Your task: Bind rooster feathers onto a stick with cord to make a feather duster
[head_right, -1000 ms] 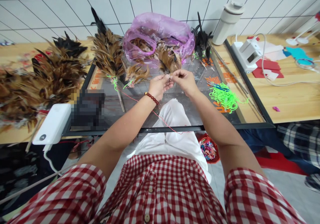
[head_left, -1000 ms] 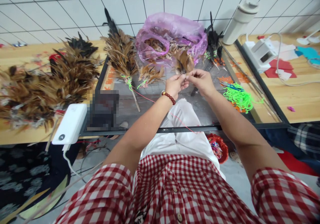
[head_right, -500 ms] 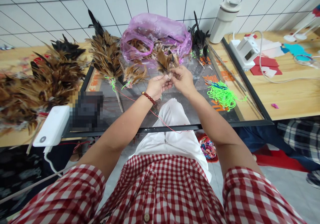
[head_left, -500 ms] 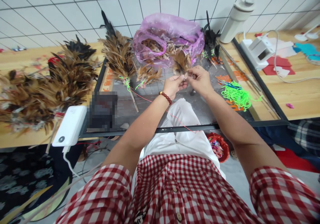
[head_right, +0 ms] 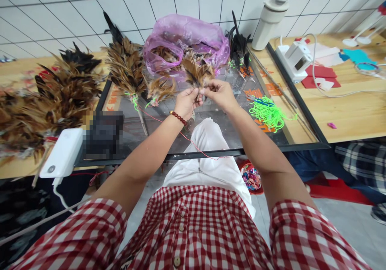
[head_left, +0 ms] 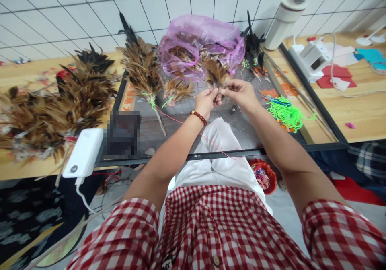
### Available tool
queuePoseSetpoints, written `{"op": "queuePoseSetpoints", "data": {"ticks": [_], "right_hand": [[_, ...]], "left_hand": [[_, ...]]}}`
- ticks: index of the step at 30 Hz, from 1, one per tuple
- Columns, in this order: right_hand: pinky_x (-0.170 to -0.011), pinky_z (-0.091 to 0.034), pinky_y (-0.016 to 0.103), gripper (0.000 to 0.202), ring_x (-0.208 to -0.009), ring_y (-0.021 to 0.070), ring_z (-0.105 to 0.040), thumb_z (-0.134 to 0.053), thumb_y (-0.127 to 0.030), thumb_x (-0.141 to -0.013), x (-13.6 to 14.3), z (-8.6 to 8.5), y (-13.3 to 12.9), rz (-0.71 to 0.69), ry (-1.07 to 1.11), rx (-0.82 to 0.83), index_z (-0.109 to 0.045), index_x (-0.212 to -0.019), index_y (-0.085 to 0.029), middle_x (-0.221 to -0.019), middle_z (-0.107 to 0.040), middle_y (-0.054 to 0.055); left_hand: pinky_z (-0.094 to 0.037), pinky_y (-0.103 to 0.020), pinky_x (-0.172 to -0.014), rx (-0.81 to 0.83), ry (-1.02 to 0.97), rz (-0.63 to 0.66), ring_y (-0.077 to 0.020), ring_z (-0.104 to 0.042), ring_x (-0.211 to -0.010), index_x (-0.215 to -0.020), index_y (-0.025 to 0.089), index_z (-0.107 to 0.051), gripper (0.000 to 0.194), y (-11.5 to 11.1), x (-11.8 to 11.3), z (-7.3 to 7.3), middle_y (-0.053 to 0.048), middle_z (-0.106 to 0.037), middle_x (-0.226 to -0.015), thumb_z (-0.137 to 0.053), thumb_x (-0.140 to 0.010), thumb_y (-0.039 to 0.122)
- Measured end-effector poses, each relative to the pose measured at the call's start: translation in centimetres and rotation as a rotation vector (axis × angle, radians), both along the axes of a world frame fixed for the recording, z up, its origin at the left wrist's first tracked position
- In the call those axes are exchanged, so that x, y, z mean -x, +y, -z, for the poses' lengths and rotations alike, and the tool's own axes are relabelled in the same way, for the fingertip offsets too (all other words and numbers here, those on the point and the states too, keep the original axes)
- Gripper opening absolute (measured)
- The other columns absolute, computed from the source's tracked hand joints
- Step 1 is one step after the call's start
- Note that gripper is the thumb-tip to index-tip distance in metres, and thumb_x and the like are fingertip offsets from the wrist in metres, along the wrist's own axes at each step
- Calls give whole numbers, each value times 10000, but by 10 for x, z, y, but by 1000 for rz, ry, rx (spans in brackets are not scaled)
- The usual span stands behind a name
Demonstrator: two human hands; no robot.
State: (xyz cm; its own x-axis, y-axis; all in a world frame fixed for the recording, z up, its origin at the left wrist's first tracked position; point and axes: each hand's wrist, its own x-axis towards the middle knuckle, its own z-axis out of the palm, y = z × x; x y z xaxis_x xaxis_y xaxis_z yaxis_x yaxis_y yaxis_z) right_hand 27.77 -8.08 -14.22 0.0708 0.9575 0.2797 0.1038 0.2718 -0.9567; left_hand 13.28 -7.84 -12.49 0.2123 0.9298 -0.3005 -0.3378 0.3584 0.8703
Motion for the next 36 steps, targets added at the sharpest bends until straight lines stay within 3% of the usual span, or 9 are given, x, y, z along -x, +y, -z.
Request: {"op": "queuePoseSetpoints", "data": {"ticks": [4,9,14,19,22,26,30,33,36], "right_hand": [[-580,-407,274,534,-577,103,-462,-932,-605,-611,-1,1,3,45,99,14,-570,-634,-214,-610,-548,-26],[-527,-308,250,488,-526,78,-379,-920,-536,-619,-10,-2,5,46,168,94,-554,-611,-213,-560,-486,-41],[-538,-339,253,488,-549,88,-425,-948,-561,-596,-6,1,3,10,124,66,-614,-644,-209,-587,-544,-34],[-613,-453,267,486,-620,107,-533,-941,-611,-642,-3,7,4,32,39,-14,-679,-703,-206,-664,-617,-20],[-627,-494,278,507,-659,131,-589,-892,-679,-703,-6,7,3,28,0,-34,-715,-800,-214,-710,-650,-2],[-630,-514,286,550,-667,135,-605,-965,-601,-620,-6,9,1,19,-112,-52,-755,-951,-214,-794,-697,3],[-692,-517,315,376,-692,152,-601,-857,-554,-783,-2,11,-1,100,-256,-118,-736,-826,-200,-763,-690,16],[-701,-470,309,377,-683,144,-534,-776,-560,-864,-8,5,-1,149,-274,-162,-666,-765,-213,-704,-594,-4],[-699,-425,293,410,-697,136,-488,-789,-580,-851,-17,-3,-1,57,-255,-107,-613,-758,-221,-703,-532,-18]], "left_hand": [[-490,-172,-604,4,9,44,-38,-548,-523,-748,144,-612,257,0,1,0,40,-614,-615,-646,-1001,177],[-529,-182,-681,32,-6,-18,-39,-581,-549,-776,153,-607,257,0,2,-2,38,-634,-645,-600,-1029,195],[-553,-187,-718,36,4,32,-50,-642,-590,-807,146,-633,207,-2,1,-4,18,-691,-666,-642,-1008,197],[-507,-170,-614,6,23,128,-37,-592,-515,-728,132,-625,258,-6,1,-4,30,-652,-604,-658,-984,127],[-483,-162,-583,7,-16,69,-31,-574,-499,-719,141,-612,273,-4,1,-3,43,-635,-590,-641,-989,109],[-486,-158,-592,35,-58,-16,-29,-560,-489,-772,151,-628,221,0,1,-3,64,-610,-574,-648,-990,127],[-498,-151,-623,35,-50,-31,-23,-567,-511,-796,149,-625,198,2,2,-3,61,-623,-601,-650,-992,141],[-499,-146,-636,40,-67,-68,-17,-563,-526,-817,154,-621,197,4,4,-2,65,-613,-621,-617,-1013,151],[-510,-145,-667,51,-83,-123,-12,-557,-541,-848,162,-622,171,6,5,-1,70,-603,-642,-616,-1018,174]]}}
